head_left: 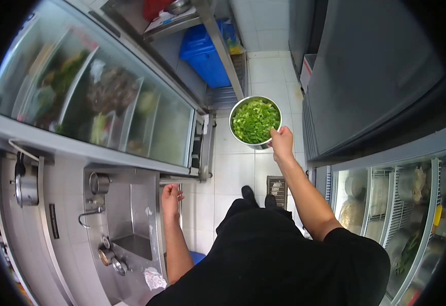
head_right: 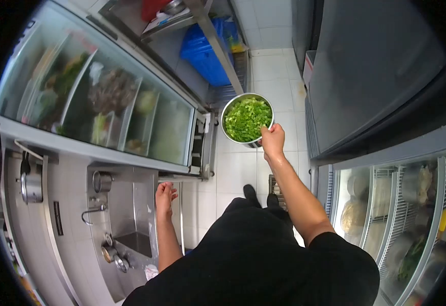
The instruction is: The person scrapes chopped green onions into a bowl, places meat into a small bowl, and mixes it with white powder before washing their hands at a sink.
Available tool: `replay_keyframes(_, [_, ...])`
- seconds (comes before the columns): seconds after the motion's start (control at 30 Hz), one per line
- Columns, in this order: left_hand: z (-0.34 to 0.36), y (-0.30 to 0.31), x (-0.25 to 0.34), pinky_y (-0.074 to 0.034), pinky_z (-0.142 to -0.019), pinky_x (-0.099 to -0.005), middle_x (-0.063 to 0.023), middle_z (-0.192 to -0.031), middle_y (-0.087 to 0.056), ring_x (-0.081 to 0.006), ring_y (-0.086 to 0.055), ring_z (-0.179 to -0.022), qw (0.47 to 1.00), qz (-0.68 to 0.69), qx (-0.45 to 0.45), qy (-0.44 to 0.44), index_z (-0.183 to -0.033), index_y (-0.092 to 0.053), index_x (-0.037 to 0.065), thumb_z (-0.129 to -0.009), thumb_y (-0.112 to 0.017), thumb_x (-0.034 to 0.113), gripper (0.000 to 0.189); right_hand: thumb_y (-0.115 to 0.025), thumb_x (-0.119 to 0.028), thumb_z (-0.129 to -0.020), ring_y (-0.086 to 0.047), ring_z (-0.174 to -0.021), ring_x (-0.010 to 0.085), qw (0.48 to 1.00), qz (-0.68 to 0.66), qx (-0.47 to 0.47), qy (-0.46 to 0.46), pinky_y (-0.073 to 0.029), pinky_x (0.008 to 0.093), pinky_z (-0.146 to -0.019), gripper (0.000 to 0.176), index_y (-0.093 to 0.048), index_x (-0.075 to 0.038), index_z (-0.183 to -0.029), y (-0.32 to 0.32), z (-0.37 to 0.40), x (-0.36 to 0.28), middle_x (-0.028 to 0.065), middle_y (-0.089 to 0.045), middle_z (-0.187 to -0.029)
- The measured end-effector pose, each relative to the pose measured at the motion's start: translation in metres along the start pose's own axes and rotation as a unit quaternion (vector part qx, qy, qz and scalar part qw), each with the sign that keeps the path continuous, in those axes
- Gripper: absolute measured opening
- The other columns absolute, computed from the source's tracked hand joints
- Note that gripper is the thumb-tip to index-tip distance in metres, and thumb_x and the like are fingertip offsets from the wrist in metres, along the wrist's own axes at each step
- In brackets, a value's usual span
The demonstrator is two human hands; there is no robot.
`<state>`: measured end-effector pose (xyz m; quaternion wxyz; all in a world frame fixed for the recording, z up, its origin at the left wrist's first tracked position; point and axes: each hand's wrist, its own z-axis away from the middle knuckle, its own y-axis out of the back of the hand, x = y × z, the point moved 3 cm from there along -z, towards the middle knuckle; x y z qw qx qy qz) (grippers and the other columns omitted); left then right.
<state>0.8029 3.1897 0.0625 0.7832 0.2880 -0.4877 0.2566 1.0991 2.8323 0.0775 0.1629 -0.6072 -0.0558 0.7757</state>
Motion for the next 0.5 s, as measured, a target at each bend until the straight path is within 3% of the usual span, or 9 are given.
replay_keyframes(0.13, [-0.050,-0.037,0.038,-0.051,-0.074,-0.0305,-0.0002,-0.102,-0.062,-0.0146,-0.060,-0.091,0.997,-0.008,0.003,-0.071,-0.109,-0.061,0.011,-0.102,-0.065,0.034,0.025,-0.064,-0.006,-0.090,-0.054,-0.056,0.0117,0.999,0.042,0.003,0.018,-0.048,0.0306,-0.048,0.018,-0.048,-0.009,-0.082,0.030,-0.042,-0.004,0.0026,-0.054,-0.072])
replay_keyframes(0.23, [-0.094,-0.070,0.061,-0.052,-0.072,-0.0289,-0.0014,-0.099,-0.063,-0.0134,-0.061,-0.087,0.995,-0.014,0.032,-0.097,-0.109,-0.061,0.009,-0.102,-0.063,0.029,0.021,-0.063,-0.004,-0.089,-0.054,-0.058,0.0126,0.998,0.062,0.002,0.021,-0.046,0.0307,-0.048,0.016,-0.050,-0.008,-0.081,0.019,-0.073,-0.003,0.0031,-0.056,-0.074])
replay_keyframes(0.33, [-0.143,-0.094,0.108,-0.051,-0.073,-0.0291,-0.0031,-0.098,-0.063,-0.0129,-0.060,-0.085,0.982,-0.033,0.072,-0.171,-0.110,-0.063,0.007,-0.100,-0.065,0.022,0.018,-0.063,-0.004,-0.091,-0.060,-0.067,0.0119,0.999,0.026,-0.026,0.017,-0.049,0.0301,-0.054,0.004,-0.060,-0.005,-0.094,-0.003,-0.093,-0.014,0.0041,-0.065,-0.086])
replay_keyframes(0.37, [-0.168,-0.099,0.121,-0.051,-0.073,-0.0289,-0.0025,-0.099,-0.063,-0.0126,-0.059,-0.084,0.973,-0.054,0.094,-0.202,-0.110,-0.063,0.007,-0.099,-0.066,0.021,0.019,-0.064,-0.005,-0.092,-0.063,-0.071,0.0121,0.998,0.045,-0.043,0.021,-0.051,0.0301,-0.056,0.006,-0.062,-0.004,-0.098,-0.009,-0.106,-0.024,0.0048,-0.068,-0.090])
replay_keyframes(0.43, [-0.195,-0.113,0.165,-0.049,-0.074,-0.0287,-0.0028,-0.100,-0.064,-0.0118,-0.057,-0.082,0.949,-0.085,0.148,-0.265,-0.112,-0.064,0.006,-0.098,-0.067,0.019,0.019,-0.066,-0.007,-0.093,-0.069,-0.080,0.0148,0.987,0.123,-0.028,-0.095,-0.055,0.0307,-0.063,0.011,-0.061,-0.004,-0.102,-0.001,-0.137,-0.017,0.0089,-0.071,-0.097])
replay_keyframes(0.5, [-0.204,-0.122,0.233,-0.050,-0.076,-0.0284,-0.0049,-0.101,-0.065,-0.0129,-0.057,-0.082,0.920,-0.089,0.185,-0.332,-0.116,-0.065,0.007,-0.098,-0.066,0.018,0.020,-0.069,-0.014,-0.092,-0.073,-0.104,0.0228,0.982,0.104,-0.093,-0.125,-0.059,0.0285,-0.077,0.046,-0.051,-0.005,-0.134,-0.009,-0.157,-0.020,0.0188,-0.072,-0.117])
